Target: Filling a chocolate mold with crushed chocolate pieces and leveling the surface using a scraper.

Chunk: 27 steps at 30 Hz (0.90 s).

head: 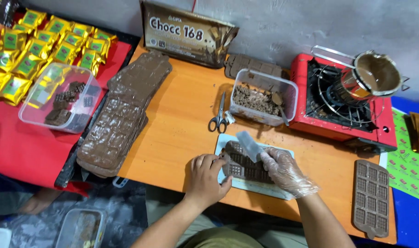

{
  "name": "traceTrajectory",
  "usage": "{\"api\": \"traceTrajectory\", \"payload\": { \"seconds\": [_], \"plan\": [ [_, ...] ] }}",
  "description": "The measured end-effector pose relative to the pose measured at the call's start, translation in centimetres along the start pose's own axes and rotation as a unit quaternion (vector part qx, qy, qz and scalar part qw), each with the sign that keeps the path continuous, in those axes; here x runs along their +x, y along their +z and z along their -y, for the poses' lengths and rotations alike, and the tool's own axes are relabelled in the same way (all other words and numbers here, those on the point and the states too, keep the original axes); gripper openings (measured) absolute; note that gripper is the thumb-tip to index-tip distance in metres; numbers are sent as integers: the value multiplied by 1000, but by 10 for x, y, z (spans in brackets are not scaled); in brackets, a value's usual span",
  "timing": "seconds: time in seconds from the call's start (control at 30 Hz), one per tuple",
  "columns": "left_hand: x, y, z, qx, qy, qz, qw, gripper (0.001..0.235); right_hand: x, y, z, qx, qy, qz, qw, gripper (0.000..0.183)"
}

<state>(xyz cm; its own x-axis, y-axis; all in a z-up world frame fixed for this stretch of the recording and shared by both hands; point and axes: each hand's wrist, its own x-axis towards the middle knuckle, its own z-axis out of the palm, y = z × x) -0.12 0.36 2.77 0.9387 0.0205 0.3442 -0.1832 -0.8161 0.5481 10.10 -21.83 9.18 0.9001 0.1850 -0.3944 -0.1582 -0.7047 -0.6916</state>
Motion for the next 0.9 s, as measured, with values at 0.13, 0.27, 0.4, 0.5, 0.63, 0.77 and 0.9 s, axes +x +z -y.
{"api": "traceTrajectory", "payload": {
  "seconds": [0.13,0.27,0.4,0.5,0.63,0.77,0.9],
  "plan": [
    [1,-7,-3,-28,13,10,999,27,5,6,-8,254,53,-6,966,10],
    [5,-13,-3,-30,8,24,999,28,19,-1,3,119,-158,-174,965,42],
    [1,-10,1,-41,6,38,998,28,43,1,5,-237,-349,-336,842,55],
    [0,-9,4,-58,6,35,998,27,49,14,16,-432,-259,-343,793,41],
    [0,-12,7,-76,15,22,997,27,33,32,9,-430,-140,-338,825,45],
    [-1,-14,10,-80,35,8,996,29,-3,35,-13,-381,-281,-301,828,52],
    [-2,-11,12,-92,41,-4,995,28,-31,29,-1,-62,-192,-229,952,39]
  ]
}}
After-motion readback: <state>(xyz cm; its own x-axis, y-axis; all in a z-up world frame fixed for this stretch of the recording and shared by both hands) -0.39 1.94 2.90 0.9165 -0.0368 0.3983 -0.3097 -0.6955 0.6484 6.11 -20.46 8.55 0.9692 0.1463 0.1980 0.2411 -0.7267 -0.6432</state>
